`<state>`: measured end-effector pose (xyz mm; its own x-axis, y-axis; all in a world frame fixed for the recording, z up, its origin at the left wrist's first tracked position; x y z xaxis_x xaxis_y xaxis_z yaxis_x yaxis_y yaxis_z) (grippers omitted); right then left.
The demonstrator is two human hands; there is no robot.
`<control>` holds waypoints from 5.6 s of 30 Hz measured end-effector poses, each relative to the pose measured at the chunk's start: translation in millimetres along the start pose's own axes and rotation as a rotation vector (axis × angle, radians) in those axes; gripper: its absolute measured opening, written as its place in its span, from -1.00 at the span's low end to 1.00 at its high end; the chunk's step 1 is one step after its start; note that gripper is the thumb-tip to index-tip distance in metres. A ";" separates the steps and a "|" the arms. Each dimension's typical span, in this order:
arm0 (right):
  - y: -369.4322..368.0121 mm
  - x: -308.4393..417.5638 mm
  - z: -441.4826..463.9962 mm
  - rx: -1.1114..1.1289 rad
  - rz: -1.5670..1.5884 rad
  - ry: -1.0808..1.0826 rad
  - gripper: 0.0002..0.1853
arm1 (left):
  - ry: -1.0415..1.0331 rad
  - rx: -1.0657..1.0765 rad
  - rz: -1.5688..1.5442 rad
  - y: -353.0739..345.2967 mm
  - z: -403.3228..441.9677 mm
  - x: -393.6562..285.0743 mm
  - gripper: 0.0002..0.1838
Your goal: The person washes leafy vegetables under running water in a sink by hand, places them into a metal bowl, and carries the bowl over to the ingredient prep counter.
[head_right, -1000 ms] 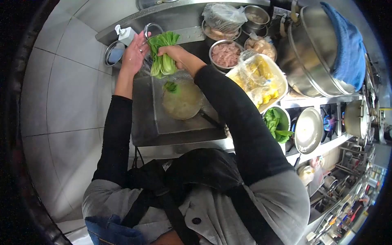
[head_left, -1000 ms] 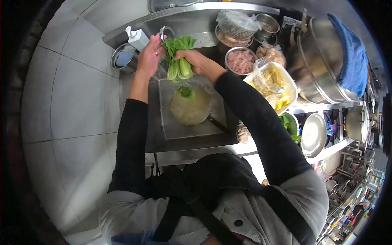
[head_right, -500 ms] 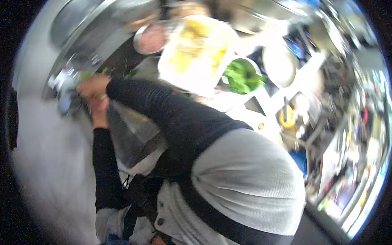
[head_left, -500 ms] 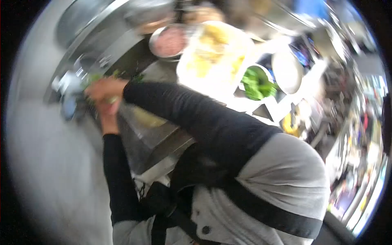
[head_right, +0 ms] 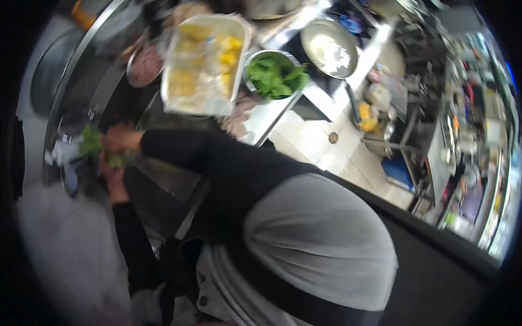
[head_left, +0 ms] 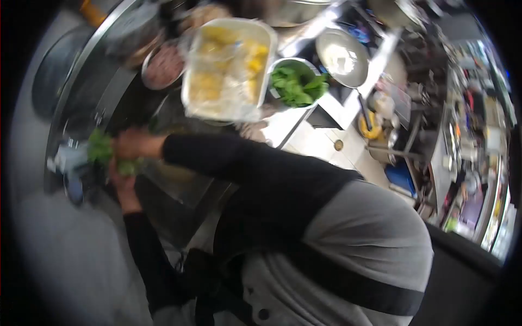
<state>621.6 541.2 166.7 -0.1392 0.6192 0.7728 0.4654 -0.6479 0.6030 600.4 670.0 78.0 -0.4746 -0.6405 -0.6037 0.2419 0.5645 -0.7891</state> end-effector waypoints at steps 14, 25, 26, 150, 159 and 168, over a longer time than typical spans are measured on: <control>147.7 -124.1 -380.7 -0.567 0.260 -0.406 -0.85 | -0.162 -0.767 -0.119 149.9 33.2 63.2 -0.76; 208.1 -185.8 -446.9 -0.670 0.094 -0.563 -0.77 | 0.380 -1.086 0.075 172.8 -90.1 192.5 -0.71; 211.6 -190.6 -448.2 -0.654 0.083 -0.571 -0.77 | 0.371 -1.026 0.076 167.3 -86.7 187.4 -0.72; 125.1 14.7 -192.8 0.003 0.314 0.223 -0.70 | -0.155 -0.006 2.182 -30.2 28.9 -47.0 -0.58; -65.2 -37.2 103.0 0.073 -0.193 0.196 -0.51 | -0.212 -0.540 2.124 -108.1 -44.3 -19.9 -0.60; -125.0 25.2 100.7 0.104 -0.371 0.536 -0.73 | -0.311 -0.664 2.090 -104.8 -91.2 -36.6 -0.63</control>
<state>647.9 682.5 90.8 -0.7100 0.4694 0.5250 0.3812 -0.3707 0.8469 515.3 681.8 193.1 0.1274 0.9338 -0.3343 -0.1936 0.3540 0.9150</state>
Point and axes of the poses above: each hand's wrist, its own z-axis towards the middle knuckle, its own y-axis out of the back of the hand, x = y × z, the point moved 9 cm from there along z, towards the middle knuckle, and after that the axes turned 4 degrees about x, right-handed, at the moved point
